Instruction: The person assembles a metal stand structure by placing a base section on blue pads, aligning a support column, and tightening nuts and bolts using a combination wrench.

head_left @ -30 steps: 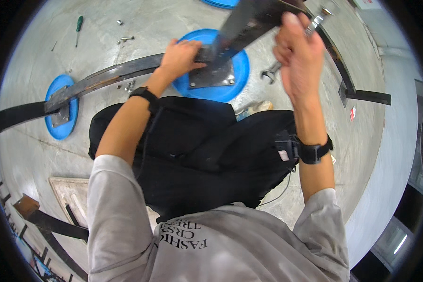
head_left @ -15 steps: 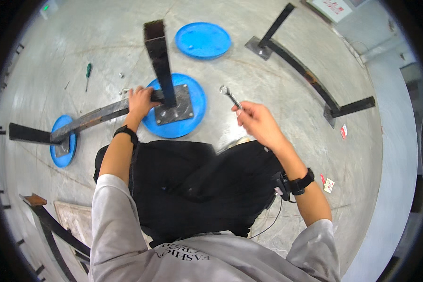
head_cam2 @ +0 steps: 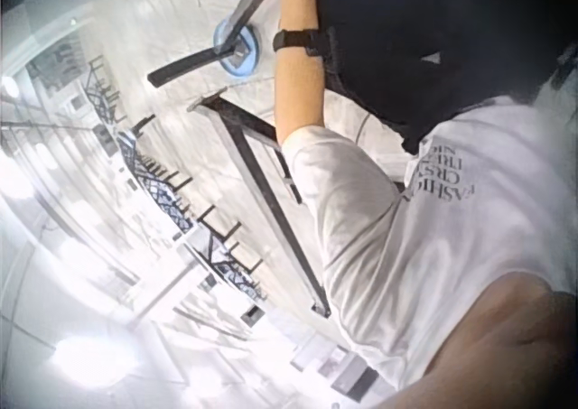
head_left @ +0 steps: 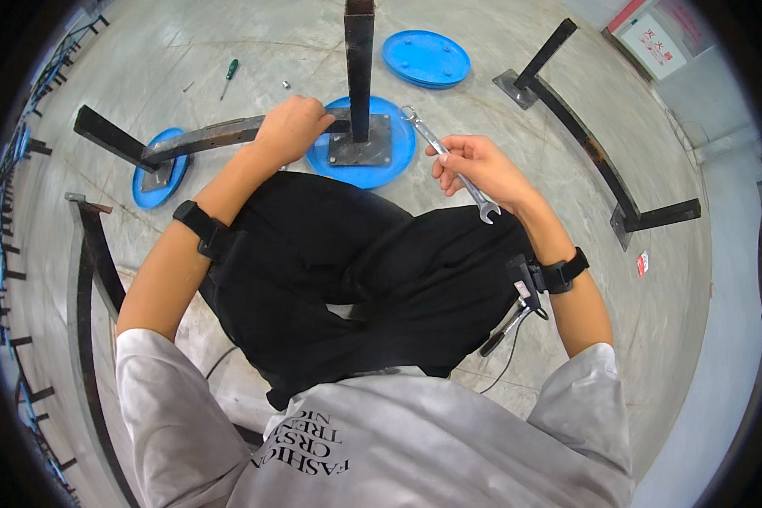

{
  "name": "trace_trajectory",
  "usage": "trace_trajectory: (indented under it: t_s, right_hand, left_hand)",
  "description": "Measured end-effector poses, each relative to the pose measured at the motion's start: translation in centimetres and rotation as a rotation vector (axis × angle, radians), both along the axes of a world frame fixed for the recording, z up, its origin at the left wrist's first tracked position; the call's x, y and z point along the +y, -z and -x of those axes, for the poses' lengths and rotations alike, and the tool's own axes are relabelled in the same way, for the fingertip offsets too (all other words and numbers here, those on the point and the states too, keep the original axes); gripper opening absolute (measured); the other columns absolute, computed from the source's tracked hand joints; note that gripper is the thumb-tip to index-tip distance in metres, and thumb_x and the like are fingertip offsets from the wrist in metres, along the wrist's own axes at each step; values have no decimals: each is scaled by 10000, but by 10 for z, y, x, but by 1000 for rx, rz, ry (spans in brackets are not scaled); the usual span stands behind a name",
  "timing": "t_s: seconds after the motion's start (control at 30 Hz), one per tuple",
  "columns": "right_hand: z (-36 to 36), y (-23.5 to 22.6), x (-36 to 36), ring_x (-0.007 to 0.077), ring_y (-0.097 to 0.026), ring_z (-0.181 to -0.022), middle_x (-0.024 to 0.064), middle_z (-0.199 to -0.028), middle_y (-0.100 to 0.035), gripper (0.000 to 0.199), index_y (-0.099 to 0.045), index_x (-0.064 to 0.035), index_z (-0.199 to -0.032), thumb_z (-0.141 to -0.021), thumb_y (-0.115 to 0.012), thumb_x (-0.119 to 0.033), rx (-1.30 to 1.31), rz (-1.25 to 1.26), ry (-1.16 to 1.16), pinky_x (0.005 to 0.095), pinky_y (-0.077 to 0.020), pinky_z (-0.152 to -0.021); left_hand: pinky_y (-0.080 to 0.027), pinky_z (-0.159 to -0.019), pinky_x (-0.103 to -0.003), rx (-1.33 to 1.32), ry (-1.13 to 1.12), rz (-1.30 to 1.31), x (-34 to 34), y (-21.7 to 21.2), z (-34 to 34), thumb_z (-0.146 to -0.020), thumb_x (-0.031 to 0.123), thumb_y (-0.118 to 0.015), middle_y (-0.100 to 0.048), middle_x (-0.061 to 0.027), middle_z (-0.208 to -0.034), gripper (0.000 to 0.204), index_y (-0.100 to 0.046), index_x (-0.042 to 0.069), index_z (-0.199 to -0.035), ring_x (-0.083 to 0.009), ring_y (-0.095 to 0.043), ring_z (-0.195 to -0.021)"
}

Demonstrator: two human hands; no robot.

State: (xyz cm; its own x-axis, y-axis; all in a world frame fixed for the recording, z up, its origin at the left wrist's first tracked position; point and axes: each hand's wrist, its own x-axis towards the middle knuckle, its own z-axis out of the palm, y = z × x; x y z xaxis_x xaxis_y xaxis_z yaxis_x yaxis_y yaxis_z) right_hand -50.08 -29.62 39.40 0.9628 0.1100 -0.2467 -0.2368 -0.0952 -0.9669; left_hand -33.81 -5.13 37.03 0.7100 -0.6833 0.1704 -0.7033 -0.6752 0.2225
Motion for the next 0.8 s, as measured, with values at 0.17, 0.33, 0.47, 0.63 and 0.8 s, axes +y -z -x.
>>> trace_trajectory:
  t_s: [0.17, 0.33, 0.47, 0.63, 0.8]
  right_hand:
    - [17, 28, -3, 76, -527, -523, 21, -675, -560, 240, -574, 15, -1022, -906, -458, -160, 133, 95, 2, 202, -432, -492]
    - [-3, 67, -5, 100, -513, -483, 36, -595, -533, 216, -583, 13, -848, -868, -447, -153, 142, 332, 132, 236, -429, -456]
    - [-32, 101, -13, 121, -524, -490, 57, -602, -534, 225, -581, 16, -856, -858, -432, -153, 322, 260, 200, 246, -433, -459]
    - [-85, 148, -45, 221, -581, -614, 124, -706, -596, 220, -613, -19, -897, -843, -453, -161, 273, 555, -11, 318, -464, -575]
    - [-105, 207, -60, 256, -587, -725, 141, -781, -626, 216, -627, -40, -927, -804, -503, -167, 422, 579, -266, 335, -452, -657]
  left_hand:
    - [-458, -636, -395, 258, 137, 14, -17, 28, -4, -765, 162, -555, -597, -146, -695, 213, -580, 23, -925, -309, -594, -702]
    - [-477, -630, -330, 491, 305, 31, -32, 98, -29, -776, 145, -553, -609, -133, -713, 180, -601, -7, -859, -247, -606, -675]
    - [-476, -559, -279, 1004, 205, 32, -51, 153, -43, -800, 129, -521, -613, -91, -698, 190, -597, -18, -894, -140, -591, -602]
    - [-473, -658, -342, 781, 302, 17, -69, 181, -41, -805, 141, -518, -613, -159, -754, 219, -585, -28, -928, -256, -613, -723]
    - [-457, -762, -399, 832, 314, -73, -74, 176, -45, -801, 186, -530, -628, -184, -867, 231, -601, 7, -930, -360, -588, -851]
